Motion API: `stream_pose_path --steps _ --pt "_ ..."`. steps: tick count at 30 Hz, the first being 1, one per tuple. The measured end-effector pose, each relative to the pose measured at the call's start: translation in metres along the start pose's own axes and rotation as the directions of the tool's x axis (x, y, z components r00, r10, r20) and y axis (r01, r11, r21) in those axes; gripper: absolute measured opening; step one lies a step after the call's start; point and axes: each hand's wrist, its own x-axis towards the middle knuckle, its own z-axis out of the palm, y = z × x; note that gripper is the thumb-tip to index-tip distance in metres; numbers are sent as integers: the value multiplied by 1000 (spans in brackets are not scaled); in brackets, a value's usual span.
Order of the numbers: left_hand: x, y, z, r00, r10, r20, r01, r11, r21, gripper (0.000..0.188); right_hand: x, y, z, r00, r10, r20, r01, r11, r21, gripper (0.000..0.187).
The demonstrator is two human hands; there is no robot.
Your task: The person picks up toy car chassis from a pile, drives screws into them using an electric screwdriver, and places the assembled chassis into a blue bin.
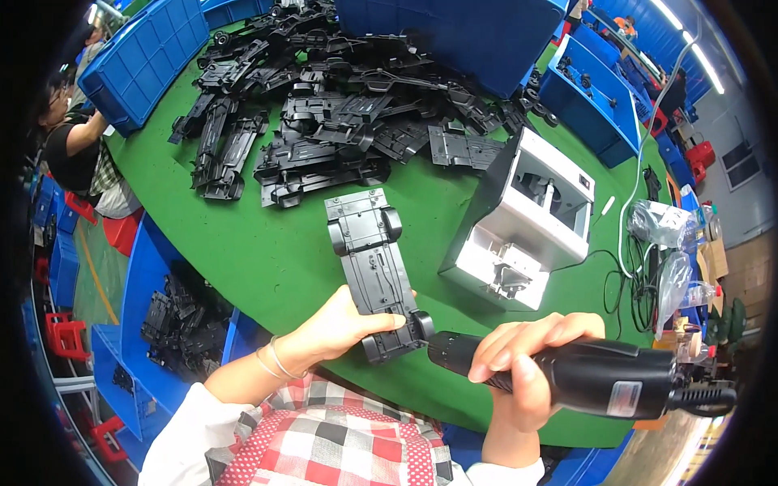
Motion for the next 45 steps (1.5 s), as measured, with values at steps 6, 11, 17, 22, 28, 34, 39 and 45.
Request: stream_pose_path --steps 6,11,17,22,28,34,39,45 --pt "-1 -4 8 999 -24 -22 25 998 49 22 -8 15 1 1000 7 1 -7 993 -117 30" --pt "1 -9 14 1000 25 1 -25 991 131 26 -13 7 -5 996 -55 72 65 986 -151 27" --pt "-3 1 5 999 13 37 -13 1000 17 33 19 -18 -14 951 -308 -1 308 951 -38 24" --pt "-2 0 7 1000 1 23 0 1000 -18 34 72 -40 -44 766 -592 -250 565 806 -176 22" --pt "2 1 6 1000 17 -8 -18 1000 -15 37 101 -21 -62 845 -530 -73 386 698 -603 21" --pt "7 -6 4 993 102 -62 -101 995 10 25 46 -40 -47 919 -393 -29 363 873 -324 24" --pt "14 -8 10 998 44 -52 -40 997 65 26 39 -1 -36 930 -362 -66 289 829 -479 32" --pt "15 -8 14 998 21 -55 -21 1000 12 29 49 -4 -37 981 -113 -157 43 920 -390 27"
